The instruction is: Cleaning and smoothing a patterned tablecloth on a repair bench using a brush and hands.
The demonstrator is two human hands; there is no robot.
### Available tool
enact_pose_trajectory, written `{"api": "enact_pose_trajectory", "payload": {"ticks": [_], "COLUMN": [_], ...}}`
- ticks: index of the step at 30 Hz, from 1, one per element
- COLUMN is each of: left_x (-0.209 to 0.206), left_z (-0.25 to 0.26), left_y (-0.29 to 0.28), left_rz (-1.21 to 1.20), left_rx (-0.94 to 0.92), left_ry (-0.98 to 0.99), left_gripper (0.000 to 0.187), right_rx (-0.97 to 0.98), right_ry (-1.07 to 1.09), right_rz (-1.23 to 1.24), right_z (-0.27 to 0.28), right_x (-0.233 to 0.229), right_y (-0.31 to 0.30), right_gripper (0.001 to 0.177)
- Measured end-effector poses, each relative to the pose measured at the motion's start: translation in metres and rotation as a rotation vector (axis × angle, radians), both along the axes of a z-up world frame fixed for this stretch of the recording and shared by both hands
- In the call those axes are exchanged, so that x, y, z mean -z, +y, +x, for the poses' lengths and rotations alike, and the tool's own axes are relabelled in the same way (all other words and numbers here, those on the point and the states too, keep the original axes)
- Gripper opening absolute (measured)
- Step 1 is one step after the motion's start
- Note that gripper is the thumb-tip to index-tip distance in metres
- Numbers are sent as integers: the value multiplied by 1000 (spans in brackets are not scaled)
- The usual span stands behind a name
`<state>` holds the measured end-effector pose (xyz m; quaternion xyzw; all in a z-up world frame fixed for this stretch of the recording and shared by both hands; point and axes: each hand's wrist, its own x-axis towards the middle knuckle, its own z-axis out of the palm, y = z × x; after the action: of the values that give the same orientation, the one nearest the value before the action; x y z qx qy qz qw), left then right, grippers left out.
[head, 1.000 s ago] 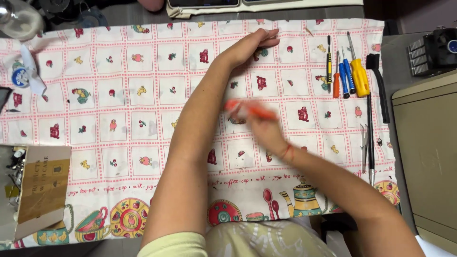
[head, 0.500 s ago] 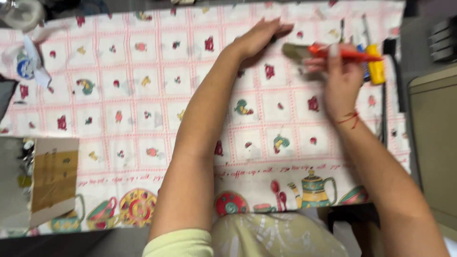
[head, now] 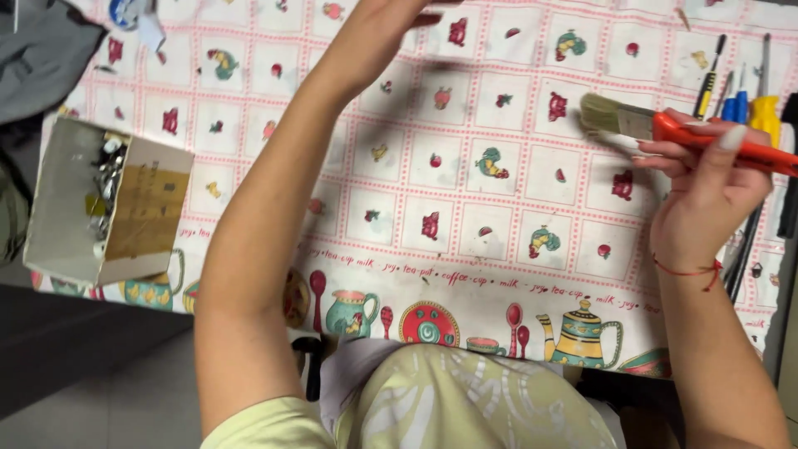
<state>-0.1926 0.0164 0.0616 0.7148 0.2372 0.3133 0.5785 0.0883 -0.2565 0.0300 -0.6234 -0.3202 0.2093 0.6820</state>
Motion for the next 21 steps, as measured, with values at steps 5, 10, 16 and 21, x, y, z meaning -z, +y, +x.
{"api": "enact_pose_trajectory", "payload": {"ticks": [5,10,16,21], "left_x": [-14,-16,-7,-2], "left_z": [-86,-145,-176,-170], "left_y": [-62,-113,-132,-130], "left_rz": [5,-14,-49,-23], "left_rx": [-61,-190,-322,-274], "left_ry": [-1,63,114,57], "left_gripper": [36,27,25,25], "right_rx": [-28,-82,-110,-80], "right_ry": [-1,-34,-55,-92], "right_rz": [-23,-49,-52,-38], "right_z": [-19,-36,-42,-36], "right_x": [-10,-16,-10,-4], "right_y": [-13,-28,-32,-40], "right_gripper": [50,52,52,48]}}
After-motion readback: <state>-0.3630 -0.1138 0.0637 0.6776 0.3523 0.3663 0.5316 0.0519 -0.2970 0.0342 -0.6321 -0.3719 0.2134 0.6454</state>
